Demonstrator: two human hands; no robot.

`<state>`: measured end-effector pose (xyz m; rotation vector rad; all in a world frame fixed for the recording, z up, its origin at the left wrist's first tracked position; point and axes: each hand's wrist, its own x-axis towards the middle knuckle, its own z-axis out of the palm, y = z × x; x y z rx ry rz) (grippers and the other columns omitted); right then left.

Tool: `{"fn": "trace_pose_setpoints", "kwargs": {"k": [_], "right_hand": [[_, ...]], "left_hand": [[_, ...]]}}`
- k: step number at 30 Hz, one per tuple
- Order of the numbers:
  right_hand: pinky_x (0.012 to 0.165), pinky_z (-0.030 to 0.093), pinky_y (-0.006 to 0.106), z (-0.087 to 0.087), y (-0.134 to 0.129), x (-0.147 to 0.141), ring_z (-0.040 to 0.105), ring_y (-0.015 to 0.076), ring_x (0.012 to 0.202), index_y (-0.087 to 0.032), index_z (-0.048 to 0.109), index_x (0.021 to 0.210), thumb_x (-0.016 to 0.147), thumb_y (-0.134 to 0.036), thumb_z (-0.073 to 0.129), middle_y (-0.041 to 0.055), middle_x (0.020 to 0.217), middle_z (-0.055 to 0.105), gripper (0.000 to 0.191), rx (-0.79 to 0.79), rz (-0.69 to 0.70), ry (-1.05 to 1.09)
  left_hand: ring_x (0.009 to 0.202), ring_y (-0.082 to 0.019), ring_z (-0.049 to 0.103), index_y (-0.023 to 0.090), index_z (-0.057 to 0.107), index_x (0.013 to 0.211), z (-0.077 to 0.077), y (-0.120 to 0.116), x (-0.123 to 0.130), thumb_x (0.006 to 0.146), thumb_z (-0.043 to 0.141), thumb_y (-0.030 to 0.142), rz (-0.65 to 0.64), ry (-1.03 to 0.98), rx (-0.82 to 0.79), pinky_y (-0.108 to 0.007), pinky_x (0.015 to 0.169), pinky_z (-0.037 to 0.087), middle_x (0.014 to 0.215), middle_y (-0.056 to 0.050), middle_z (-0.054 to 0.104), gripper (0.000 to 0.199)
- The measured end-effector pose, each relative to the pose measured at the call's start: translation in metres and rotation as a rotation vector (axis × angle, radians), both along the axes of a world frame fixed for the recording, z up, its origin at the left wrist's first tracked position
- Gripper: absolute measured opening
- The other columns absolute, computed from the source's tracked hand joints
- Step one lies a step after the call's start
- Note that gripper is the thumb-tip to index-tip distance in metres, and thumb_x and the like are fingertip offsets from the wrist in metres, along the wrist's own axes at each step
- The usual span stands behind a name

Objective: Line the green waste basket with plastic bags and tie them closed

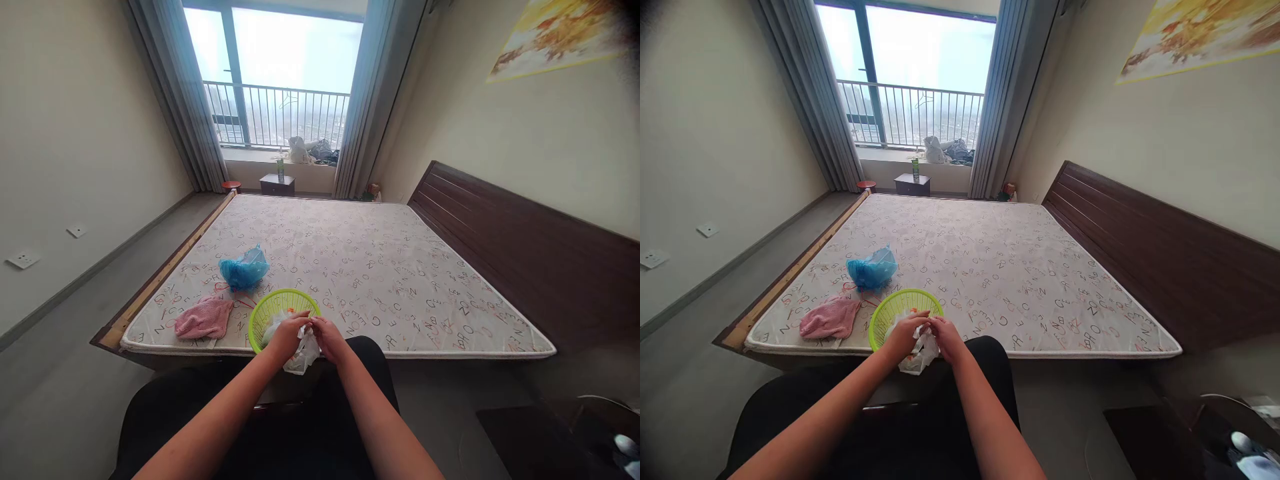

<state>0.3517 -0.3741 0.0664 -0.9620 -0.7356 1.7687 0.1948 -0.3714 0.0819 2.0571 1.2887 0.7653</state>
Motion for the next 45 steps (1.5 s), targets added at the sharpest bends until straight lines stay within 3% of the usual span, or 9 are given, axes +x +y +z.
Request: {"fn": "trace_pose_setpoints", "kwargs": {"k": [10, 18, 22, 27, 36, 41, 45], "right_hand": [[0.068, 0.048, 0.028, -0.004, 0.0, 0.002, 0.066, 0.0171, 0.07, -0.014, 0.073, 0.088, 0.067, -0.045, 0.083, 0.0044, 0.077, 0.074, 0.039, -0.097, 0.046, 0.065], [0.071, 0.05, 0.027, -0.008, 0.001, 0.004, 0.066, 0.015, 0.07, -0.016, 0.07, 0.086, 0.068, -0.031, 0.085, 0.0004, 0.077, 0.071, 0.029, -0.076, 0.081, 0.161], [0.067, 0.048, 0.026, -0.009, 0.004, 0.008, 0.062, 0.0139, 0.067, -0.016, 0.066, 0.078, 0.066, -0.03, 0.083, -0.0009, 0.073, 0.068, 0.024, -0.094, -0.004, 0.175], [0.066, 0.05, 0.029, -0.009, 0.01, 0.016, 0.065, 0.017, 0.071, -0.019, 0.061, 0.08, 0.072, -0.029, 0.075, 0.0001, 0.076, 0.067, 0.019, -0.178, -0.158, 0.155], [0.069, 0.055, 0.03, -0.016, 0.023, 0.028, 0.061, 0.014, 0.064, -0.023, 0.052, 0.08, 0.08, -0.022, 0.073, -0.0033, 0.069, 0.059, 0.021, -0.141, -0.326, 0.197], [0.063, 0.055, 0.026, -0.021, 0.027, 0.038, 0.058, 0.0119, 0.059, -0.023, 0.051, 0.076, 0.083, -0.012, 0.064, -0.0036, 0.065, 0.056, 0.019, -0.198, -0.431, 0.253], [0.06, 0.055, 0.025, -0.023, 0.03, 0.049, 0.059, 0.0118, 0.058, -0.023, 0.051, 0.075, 0.084, -0.008, 0.06, -0.0035, 0.064, 0.057, 0.019, -0.249, -0.521, 0.319]], "left_hand": [[0.131, -0.019, 0.063, 0.025, 0.075, 0.123, 0.002, -0.006, 0.001, 0.088, 0.057, 0.003, -0.018, 0.037, -0.017, -0.035, 0.115, 0.047, 0.143, -0.007, 0.066, 0.044], [0.128, -0.022, 0.065, 0.024, 0.077, 0.115, -0.006, -0.001, -0.003, 0.089, 0.058, 0.007, -0.135, -0.033, -0.034, -0.041, 0.112, 0.049, 0.143, -0.008, 0.066, 0.037], [0.132, -0.022, 0.062, 0.024, 0.079, 0.108, -0.009, -0.001, -0.005, 0.095, 0.057, 0.018, -0.231, -0.054, -0.079, -0.041, 0.114, 0.047, 0.148, -0.007, 0.062, 0.026], [0.134, -0.021, 0.061, 0.025, 0.078, 0.114, -0.016, 0.001, -0.01, 0.103, 0.049, 0.036, -0.122, -0.079, -0.169, -0.041, 0.118, 0.044, 0.145, -0.007, 0.064, 0.033], [0.138, -0.024, 0.058, 0.025, 0.073, 0.131, -0.012, 0.001, -0.023, 0.104, 0.047, 0.039, -0.048, -0.081, -0.148, -0.043, 0.12, 0.041, 0.15, -0.006, 0.059, 0.04], [0.132, -0.022, 0.063, 0.026, 0.073, 0.13, -0.023, -0.001, -0.033, 0.104, 0.045, 0.034, -0.068, 0.036, -0.029, -0.041, 0.115, 0.047, 0.148, -0.006, 0.061, 0.039], [0.13, -0.025, 0.064, 0.026, 0.072, 0.131, -0.031, -0.001, -0.04, 0.102, 0.046, 0.027, -0.063, 0.172, 0.098, -0.048, 0.118, 0.044, 0.147, -0.006, 0.063, 0.038]]}}
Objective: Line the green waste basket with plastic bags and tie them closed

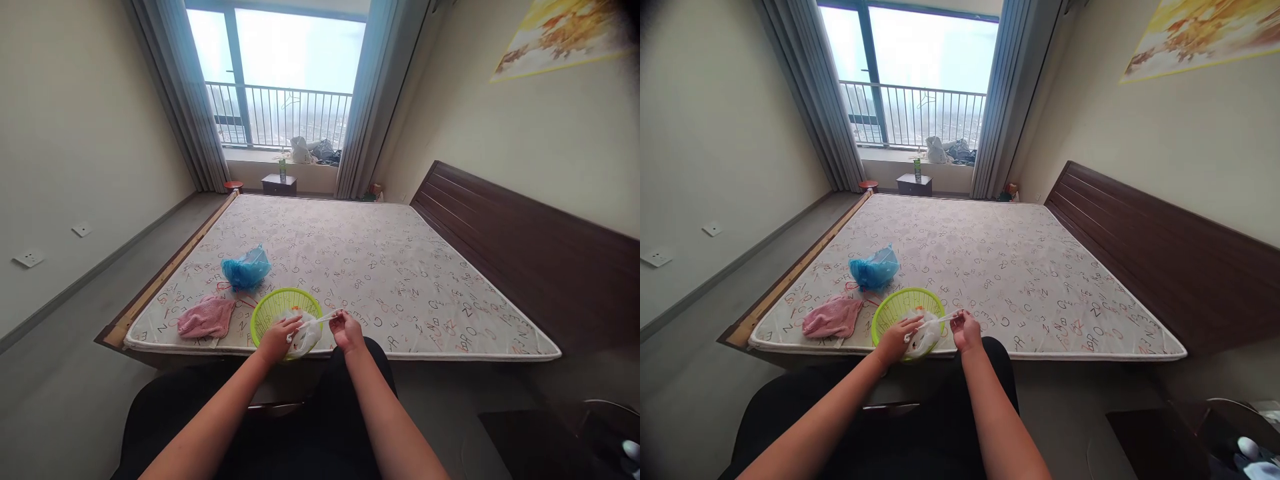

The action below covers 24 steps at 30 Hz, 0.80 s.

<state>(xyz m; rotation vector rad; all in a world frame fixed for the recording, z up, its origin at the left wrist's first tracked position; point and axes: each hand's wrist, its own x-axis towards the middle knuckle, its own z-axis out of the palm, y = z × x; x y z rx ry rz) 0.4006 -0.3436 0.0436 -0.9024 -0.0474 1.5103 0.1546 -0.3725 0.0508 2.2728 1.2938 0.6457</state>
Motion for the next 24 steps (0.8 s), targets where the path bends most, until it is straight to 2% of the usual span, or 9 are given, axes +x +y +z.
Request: {"fn": "trace_pose_setpoints", "kwargs": {"k": [6, 10, 14, 19, 24], "right_hand": [[0.052, 0.053, 0.022, 0.003, 0.007, 0.028, 0.056, 0.0101, 0.052, -0.023, 0.047, 0.071, 0.082, -0.002, 0.054, -0.0048, 0.059, 0.052, 0.025, -0.025, -0.031, -0.002], [0.046, 0.052, 0.023, 0.004, 0.007, 0.05, 0.054, 0.0115, 0.048, -0.025, 0.044, 0.071, 0.084, -0.008, 0.058, -0.006, 0.057, 0.05, 0.025, -0.005, -0.076, -0.055], [0.044, 0.051, 0.022, 0.005, 0.007, 0.062, 0.053, 0.0111, 0.046, -0.024, 0.043, 0.071, 0.085, -0.016, 0.063, -0.0072, 0.056, 0.049, 0.026, 0.019, -0.097, -0.111], [0.049, 0.049, 0.016, 0.003, 0.006, 0.061, 0.053, 0.0068, 0.047, -0.022, 0.043, 0.074, 0.082, -0.011, 0.063, -0.0092, 0.058, 0.051, 0.024, 0.011, -0.147, -0.15], [0.056, 0.051, 0.016, 0.001, -0.002, 0.044, 0.061, 0.0077, 0.06, -0.023, 0.052, 0.087, 0.081, -0.025, 0.068, -0.008, 0.071, 0.061, 0.018, 0.029, -0.229, -0.289]], "left_hand": [[0.13, -0.026, 0.064, 0.028, 0.071, 0.132, 0.005, 0.004, -0.006, 0.1, 0.049, 0.022, 0.075, 0.118, 0.037, -0.047, 0.119, 0.042, 0.152, -0.005, 0.056, 0.039], [0.13, -0.027, 0.064, 0.026, 0.07, 0.133, 0.007, 0.007, -0.011, 0.091, 0.055, 0.013, 0.116, 0.207, 0.002, -0.049, 0.12, 0.042, 0.153, -0.005, 0.055, 0.046], [0.132, -0.026, 0.062, 0.028, 0.07, 0.133, 0.005, 0.01, -0.012, 0.089, 0.057, 0.012, 0.077, 0.217, 0.039, -0.051, 0.124, 0.035, 0.154, -0.003, 0.055, 0.049], [0.131, -0.025, 0.063, 0.031, 0.071, 0.131, -0.002, 0.014, -0.011, 0.094, 0.056, 0.019, 0.13, 0.173, 0.111, -0.049, 0.123, 0.038, 0.149, -0.002, 0.06, 0.042], [0.124, -0.025, 0.067, 0.027, 0.074, 0.125, -0.012, 0.022, -0.023, 0.1, 0.048, 0.026, 0.224, 0.069, 0.154, -0.047, 0.111, 0.049, 0.132, -0.006, 0.073, 0.036]]}}
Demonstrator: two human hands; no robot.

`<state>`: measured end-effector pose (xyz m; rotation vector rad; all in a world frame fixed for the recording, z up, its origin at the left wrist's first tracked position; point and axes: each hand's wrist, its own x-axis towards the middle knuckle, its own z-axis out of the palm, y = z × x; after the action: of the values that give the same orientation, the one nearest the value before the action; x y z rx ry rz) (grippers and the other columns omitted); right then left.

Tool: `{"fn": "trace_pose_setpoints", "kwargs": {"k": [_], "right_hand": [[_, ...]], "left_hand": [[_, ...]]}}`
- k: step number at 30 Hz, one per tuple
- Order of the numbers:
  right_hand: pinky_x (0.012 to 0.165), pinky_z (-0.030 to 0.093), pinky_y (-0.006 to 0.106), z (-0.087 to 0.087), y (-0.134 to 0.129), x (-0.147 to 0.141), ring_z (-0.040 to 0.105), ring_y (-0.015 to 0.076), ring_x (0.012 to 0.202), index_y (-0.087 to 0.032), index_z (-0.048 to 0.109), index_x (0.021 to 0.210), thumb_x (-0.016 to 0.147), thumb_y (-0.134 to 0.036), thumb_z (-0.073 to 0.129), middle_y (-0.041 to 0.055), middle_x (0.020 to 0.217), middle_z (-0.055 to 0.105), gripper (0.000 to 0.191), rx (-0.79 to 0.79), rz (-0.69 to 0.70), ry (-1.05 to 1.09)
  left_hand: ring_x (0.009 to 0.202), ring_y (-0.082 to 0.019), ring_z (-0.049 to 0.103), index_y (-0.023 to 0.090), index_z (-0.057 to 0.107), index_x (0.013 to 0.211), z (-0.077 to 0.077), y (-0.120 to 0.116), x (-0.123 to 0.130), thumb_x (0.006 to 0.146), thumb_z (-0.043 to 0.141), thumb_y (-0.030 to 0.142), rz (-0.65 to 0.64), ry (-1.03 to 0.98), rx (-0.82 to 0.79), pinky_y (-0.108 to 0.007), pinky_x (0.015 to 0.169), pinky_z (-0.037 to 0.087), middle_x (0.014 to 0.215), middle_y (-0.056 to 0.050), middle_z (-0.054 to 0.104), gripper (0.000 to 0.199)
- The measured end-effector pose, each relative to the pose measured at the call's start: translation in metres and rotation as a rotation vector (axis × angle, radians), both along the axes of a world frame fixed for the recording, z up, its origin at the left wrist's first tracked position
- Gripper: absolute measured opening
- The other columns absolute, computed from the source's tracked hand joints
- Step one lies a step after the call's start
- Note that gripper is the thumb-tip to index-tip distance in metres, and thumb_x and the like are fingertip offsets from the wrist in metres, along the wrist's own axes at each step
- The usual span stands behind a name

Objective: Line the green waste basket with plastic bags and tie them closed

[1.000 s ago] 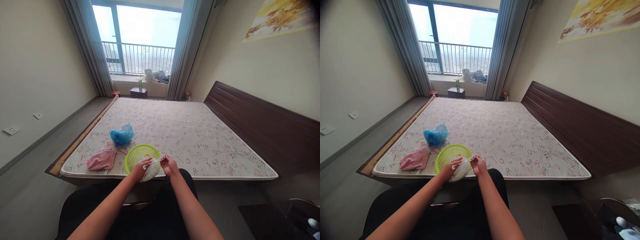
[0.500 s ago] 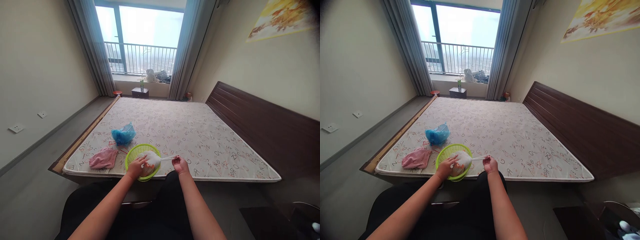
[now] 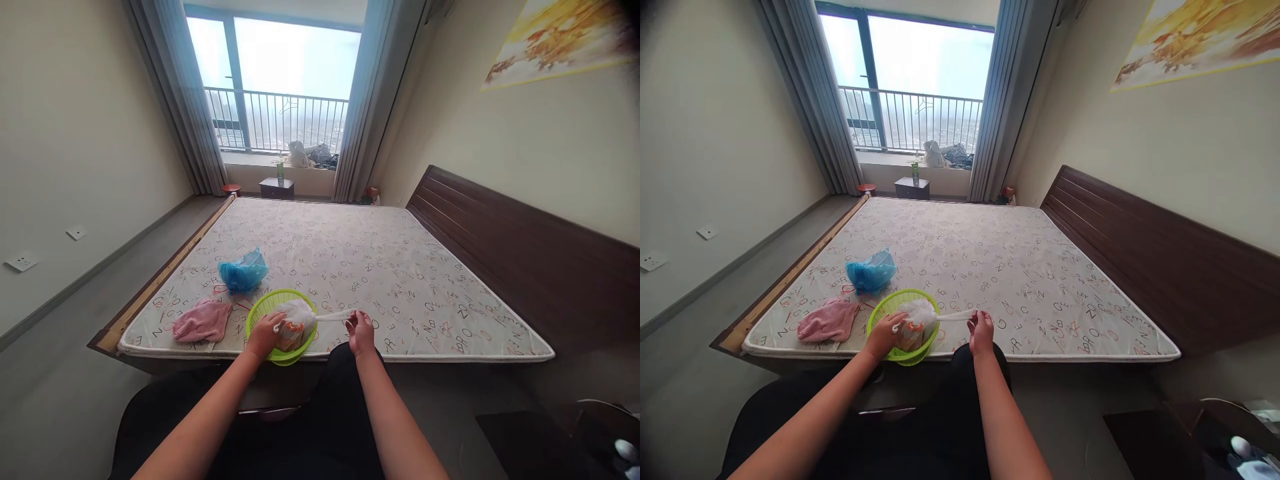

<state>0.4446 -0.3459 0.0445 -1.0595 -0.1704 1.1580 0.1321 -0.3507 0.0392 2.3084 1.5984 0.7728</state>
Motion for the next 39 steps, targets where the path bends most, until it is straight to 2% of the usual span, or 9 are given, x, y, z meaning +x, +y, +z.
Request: {"fn": "trace_pose_setpoints", "kwargs": {"k": [8, 14, 18, 22, 25, 28, 31, 34, 39], "right_hand": [[0.065, 0.052, 0.021, 0.006, -0.011, -0.032, 0.065, 0.0122, 0.074, -0.023, 0.055, 0.091, 0.071, -0.044, 0.077, -0.0027, 0.083, 0.067, 0.036, 0.042, 0.204, -0.257], [0.081, 0.055, 0.032, 0.007, -0.012, -0.059, 0.068, 0.0208, 0.096, -0.022, 0.061, 0.097, 0.082, -0.05, 0.067, 0.0051, 0.097, 0.072, 0.033, 0.175, 0.423, -0.588], [0.096, 0.054, 0.04, 0.003, -0.02, -0.078, 0.068, 0.0244, 0.106, -0.021, 0.063, 0.112, 0.086, -0.039, 0.061, 0.0104, 0.118, 0.07, 0.032, 0.266, 0.539, -0.951], [0.106, 0.048, 0.042, 0.005, -0.034, -0.098, 0.059, 0.0296, 0.128, -0.022, 0.059, 0.138, 0.081, -0.025, 0.067, 0.0141, 0.142, 0.059, 0.058, 0.247, 0.689, -1.478], [0.096, 0.051, 0.041, 0.012, -0.041, -0.114, 0.066, 0.0315, 0.118, -0.022, 0.051, 0.149, 0.082, -0.021, 0.069, 0.0161, 0.131, 0.067, 0.07, 0.061, 0.878, -1.753], [0.09, 0.048, 0.039, 0.02, -0.041, -0.128, 0.072, 0.029, 0.1, -0.024, 0.068, 0.127, 0.089, -0.017, 0.06, 0.0127, 0.104, 0.077, 0.039, -0.035, 1.016, -1.908], [0.093, 0.045, 0.038, 0.025, -0.033, -0.133, 0.07, 0.026, 0.101, -0.024, 0.075, 0.106, 0.091, -0.017, 0.056, 0.0101, 0.101, 0.077, 0.024, 0.129, 1.034, -1.891], [0.092, 0.046, 0.033, 0.028, -0.022, -0.126, 0.067, 0.0236, 0.104, -0.022, 0.075, 0.099, 0.088, -0.014, 0.056, 0.0086, 0.103, 0.076, 0.023, 0.22, 0.87, -1.67], [0.097, 0.051, 0.034, 0.033, -0.012, -0.109, 0.066, 0.0216, 0.106, -0.026, 0.073, 0.107, 0.089, -0.021, 0.056, 0.0037, 0.11, 0.074, 0.025, 0.413, 0.655, -1.237]], "left_hand": [[0.113, -0.027, 0.07, 0.021, 0.076, 0.106, -0.01, 0.002, -0.02, 0.102, 0.045, 0.03, 0.161, -0.104, 0.138, -0.05, 0.109, 0.047, 0.114, -0.01, 0.078, 0.032], [0.113, -0.027, 0.068, 0.021, 0.074, 0.108, -0.012, -0.008, -0.014, 0.103, 0.041, 0.03, 0.161, -0.191, 0.22, -0.049, 0.106, 0.05, 0.115, -0.011, 0.076, 0.034], [0.111, -0.026, 0.069, 0.022, 0.073, 0.109, -0.011, -0.012, -0.008, 0.104, 0.04, 0.032, 0.108, -0.228, 0.18, -0.049, 0.104, 0.052, 0.113, -0.01, 0.077, 0.035], [0.11, -0.024, 0.07, 0.022, 0.072, 0.109, -0.012, -0.013, -0.006, 0.104, 0.039, 0.032, 0.06, -0.305, 0.152, -0.045, 0.101, 0.056, 0.112, -0.009, 0.077, 0.035], [0.111, -0.024, 0.07, 0.022, 0.072, 0.11, -0.014, -0.015, -0.004, 0.103, 0.038, 0.033, 0.069, -0.347, 0.12, -0.044, 0.101, 0.057, 0.113, -0.009, 0.077, 0.036], [0.113, -0.024, 0.07, 0.023, 0.071, 0.113, -0.015, -0.017, -0.003, 0.103, 0.039, 0.033, 0.036, -0.335, 0.068, -0.044, 0.103, 0.055, 0.115, -0.009, 0.076, 0.035], [0.119, -0.025, 0.067, 0.023, 0.068, 0.123, -0.015, -0.017, -0.005, 0.1, 0.047, 0.038, -0.022, -0.299, 0.031, -0.045, 0.108, 0.053, 0.123, -0.01, 0.074, 0.035], [0.126, -0.028, 0.064, 0.021, 0.06, 0.136, -0.013, -0.013, -0.01, 0.093, 0.058, 0.045, -0.017, -0.291, 0.035, -0.048, 0.111, 0.05, 0.134, -0.013, 0.068, 0.049], [0.126, -0.034, 0.063, 0.018, 0.064, 0.128, -0.009, -0.001, -0.009, 0.086, 0.068, 0.046, 0.113, -0.273, 0.066, -0.051, 0.109, 0.049, 0.131, -0.016, 0.069, 0.051]]}}
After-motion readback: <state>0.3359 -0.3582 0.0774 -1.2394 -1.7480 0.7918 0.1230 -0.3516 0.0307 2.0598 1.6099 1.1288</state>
